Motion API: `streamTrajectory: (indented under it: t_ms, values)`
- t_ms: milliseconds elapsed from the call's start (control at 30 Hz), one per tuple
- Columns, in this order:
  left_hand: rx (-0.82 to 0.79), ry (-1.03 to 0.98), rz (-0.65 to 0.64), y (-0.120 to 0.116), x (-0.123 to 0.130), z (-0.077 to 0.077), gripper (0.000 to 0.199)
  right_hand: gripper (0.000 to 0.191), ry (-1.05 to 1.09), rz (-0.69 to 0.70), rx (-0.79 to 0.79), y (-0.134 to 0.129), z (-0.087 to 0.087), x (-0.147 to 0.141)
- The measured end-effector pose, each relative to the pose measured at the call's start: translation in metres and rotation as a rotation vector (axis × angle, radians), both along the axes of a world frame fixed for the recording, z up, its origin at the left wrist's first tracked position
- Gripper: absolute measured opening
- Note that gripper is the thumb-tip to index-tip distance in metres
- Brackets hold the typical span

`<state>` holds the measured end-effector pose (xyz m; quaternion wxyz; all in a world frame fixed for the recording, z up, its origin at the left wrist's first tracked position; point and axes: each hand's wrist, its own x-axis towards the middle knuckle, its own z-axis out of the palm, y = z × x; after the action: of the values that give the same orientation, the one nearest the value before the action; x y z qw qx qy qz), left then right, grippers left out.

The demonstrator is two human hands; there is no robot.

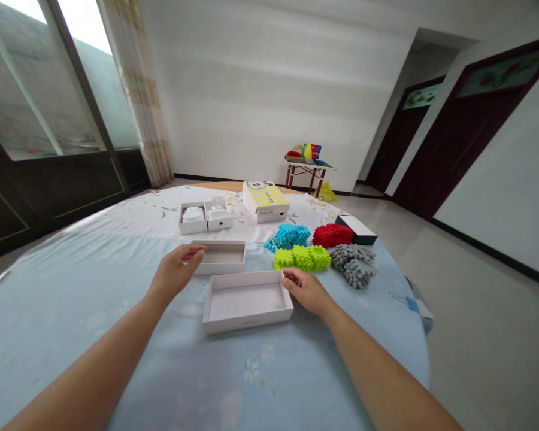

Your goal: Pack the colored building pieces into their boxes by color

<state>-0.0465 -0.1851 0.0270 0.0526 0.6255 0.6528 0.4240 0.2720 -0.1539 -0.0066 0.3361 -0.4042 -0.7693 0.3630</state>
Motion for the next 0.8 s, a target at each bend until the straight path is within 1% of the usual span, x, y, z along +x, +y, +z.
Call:
streamTrajectory:
  t_ms: [100, 233, 367, 600, 800]
  values:
    - [0.021, 0.068, 0.028, 0.0, -0.005, -0.01, 0.037, 0.039, -0.004, -0.018, -0.021, 0.0, -0.001, 0.001]
    - [-0.013, 0.217, -0.052, -0.006, -0.01, -0.02, 0.034, 0.041, -0.018, -0.024, -0.048, 0.001, -0.003, 0.001]
    - [-0.017, 0.368, -0.096, -0.009, -0.017, -0.023, 0.03, 0.043, -0.025, -0.021, -0.057, 0.002, -0.005, 0.001]
    - [-0.025, 0.4, -0.079, -0.006, -0.023, -0.024, 0.026, 0.045, -0.017, 0.004, -0.079, -0.002, -0.005, -0.003]
    - [0.001, 0.406, 0.025, -0.005, -0.025, -0.026, 0.024, 0.046, -0.008, 0.039, -0.092, -0.005, -0.005, -0.008]
